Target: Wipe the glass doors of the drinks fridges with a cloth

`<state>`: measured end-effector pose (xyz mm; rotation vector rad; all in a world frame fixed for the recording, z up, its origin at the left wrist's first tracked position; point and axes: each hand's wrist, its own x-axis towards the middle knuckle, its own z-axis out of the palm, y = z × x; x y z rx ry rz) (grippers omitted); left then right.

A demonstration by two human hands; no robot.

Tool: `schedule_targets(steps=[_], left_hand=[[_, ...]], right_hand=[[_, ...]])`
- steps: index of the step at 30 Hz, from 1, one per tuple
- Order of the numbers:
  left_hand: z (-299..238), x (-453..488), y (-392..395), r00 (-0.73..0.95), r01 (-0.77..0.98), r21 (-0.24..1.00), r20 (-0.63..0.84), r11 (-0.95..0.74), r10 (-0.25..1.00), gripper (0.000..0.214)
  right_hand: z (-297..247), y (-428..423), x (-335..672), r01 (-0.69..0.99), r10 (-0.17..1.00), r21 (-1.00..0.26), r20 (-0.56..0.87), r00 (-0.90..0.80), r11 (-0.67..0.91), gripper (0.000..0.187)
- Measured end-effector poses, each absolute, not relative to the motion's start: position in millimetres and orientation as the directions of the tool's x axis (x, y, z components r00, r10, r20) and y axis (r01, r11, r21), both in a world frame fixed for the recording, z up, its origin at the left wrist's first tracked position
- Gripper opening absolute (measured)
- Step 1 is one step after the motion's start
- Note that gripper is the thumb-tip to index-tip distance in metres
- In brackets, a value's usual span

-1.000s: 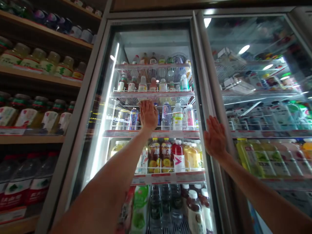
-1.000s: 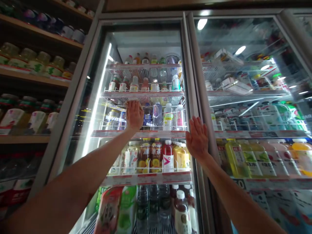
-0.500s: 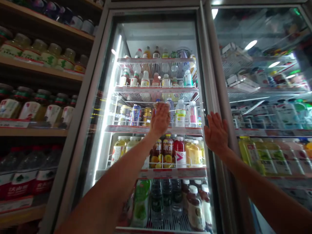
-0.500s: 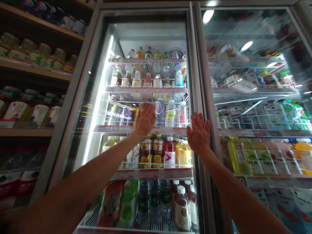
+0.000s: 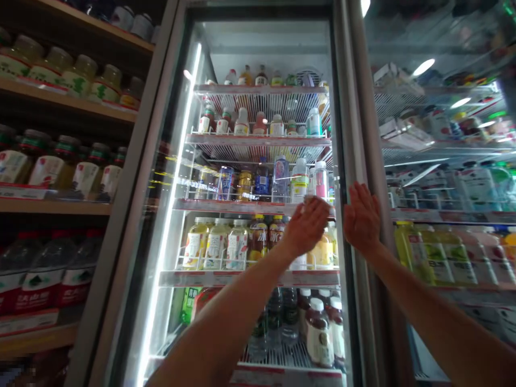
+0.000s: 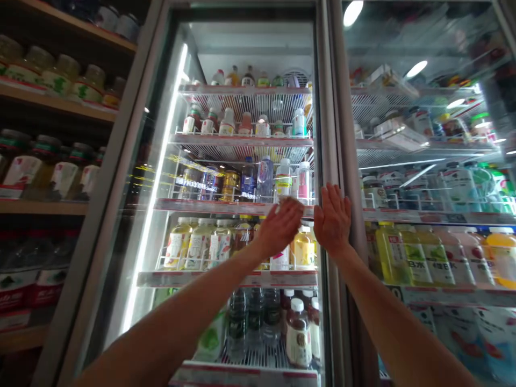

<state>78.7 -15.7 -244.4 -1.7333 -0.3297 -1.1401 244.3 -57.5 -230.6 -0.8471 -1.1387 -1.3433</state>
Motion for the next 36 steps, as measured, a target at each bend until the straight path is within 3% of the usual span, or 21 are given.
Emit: schedule_targets(steps=[3, 5, 7, 8, 10, 12, 13, 15, 17, 20, 23, 25, 27, 29, 31, 33, 34, 36], left_hand=[[-213, 40, -11, 0.151, 0.825, -0.198, 0.98, -0.529, -0.132, 0.048], [-200, 23, -10, -0.086, 0.842, 0.038, 0.994, -0.538, -0.063, 0.051], [-207, 23, -10, -0.144, 0.838, 0.096, 0.989, -0.537, -0.047, 0.051], [-217, 30, -11, -0.084, 0.844, 0.037, 0.994, -0.535, -0.063, 0.05], [-251, 53, -15, 0.176, 0.826, -0.228, 0.973, -0.516, -0.148, 0.046], [-290, 81, -20, 0.495, 0.689, -0.566, 0.823, -0.452, -0.278, 0.041], [-307, 94, -22, 0.601, 0.611, -0.675, 0.736, -0.414, -0.312, 0.04], [-330, 110, -26, 0.701, 0.509, -0.777, 0.624, -0.371, -0.346, 0.038], [-336, 109, -26, 0.698, 0.509, -0.772, 0.629, -0.382, -0.341, 0.038], [-320, 75, -18, 0.519, 0.671, -0.58, 0.812, -0.461, -0.267, 0.041], [-300, 23, -8, 0.103, 0.842, -0.141, 0.99, -0.521, -0.101, 0.048], [-296, -1, -4, -0.157, 0.84, 0.123, 0.987, -0.529, -0.02, 0.052], [-303, -6, -4, -0.265, 0.815, 0.224, 0.964, -0.535, 0.001, 0.053], [-321, 9, -8, -0.157, 0.832, 0.11, 0.987, -0.544, -0.041, 0.052], [-345, 35, -12, 0.125, 0.827, -0.185, 0.981, -0.531, -0.147, 0.05], [-370, 58, -15, 0.403, 0.744, -0.465, 0.885, -0.48, -0.234, 0.047], [-381, 64, -16, 0.496, 0.699, -0.556, 0.83, -0.45, -0.255, 0.046], [-396, 58, -15, 0.574, 0.667, -0.622, 0.78, -0.411, -0.249, 0.044]], right_hand=[[-235, -58, 246, 0.988, -0.286, 0.112, 0.955, -0.078, 0.106, 0.05], [-240, -58, 246, 0.985, -0.286, 0.132, 0.954, -0.094, 0.116, 0.051], [-246, -57, 245, 0.978, -0.285, 0.161, 0.951, -0.119, 0.129, 0.051], [-250, -57, 244, 0.976, -0.285, 0.171, 0.95, -0.127, 0.135, 0.05], [-256, -58, 242, 0.975, -0.282, 0.174, 0.951, -0.13, 0.139, 0.05], [-262, -58, 241, 0.975, -0.272, 0.179, 0.952, -0.138, 0.131, 0.05], [-265, -59, 241, 0.975, -0.267, 0.185, 0.952, -0.146, 0.124, 0.05], [-269, -60, 242, 0.974, -0.262, 0.196, 0.951, -0.162, 0.11, 0.049], [-273, -61, 245, 0.977, -0.253, 0.192, 0.954, -0.163, 0.096, 0.049], [-277, -63, 251, 0.984, -0.232, 0.16, 0.963, -0.138, 0.077, 0.049], [-282, -65, 256, 0.987, -0.219, 0.143, 0.968, -0.125, 0.069, 0.05], [-286, -66, 254, 0.984, -0.218, 0.163, 0.965, -0.145, 0.07, 0.05], [-292, -65, 246, 0.973, -0.219, 0.212, 0.957, -0.188, 0.091, 0.051], [-301, -62, 231, 0.951, -0.213, 0.274, 0.947, -0.24, 0.146, 0.052], [-312, -55, 214, 0.928, -0.199, 0.308, 0.943, -0.267, 0.211, 0.053], [-324, -48, 203, 0.922, -0.177, 0.289, 0.952, -0.249, 0.257, 0.054], [-330, -44, 200, 0.926, -0.168, 0.267, 0.959, -0.228, 0.268, 0.054], [-340, -39, 201, 0.931, -0.151, 0.235, 0.968, -0.199, 0.279, 0.054]])
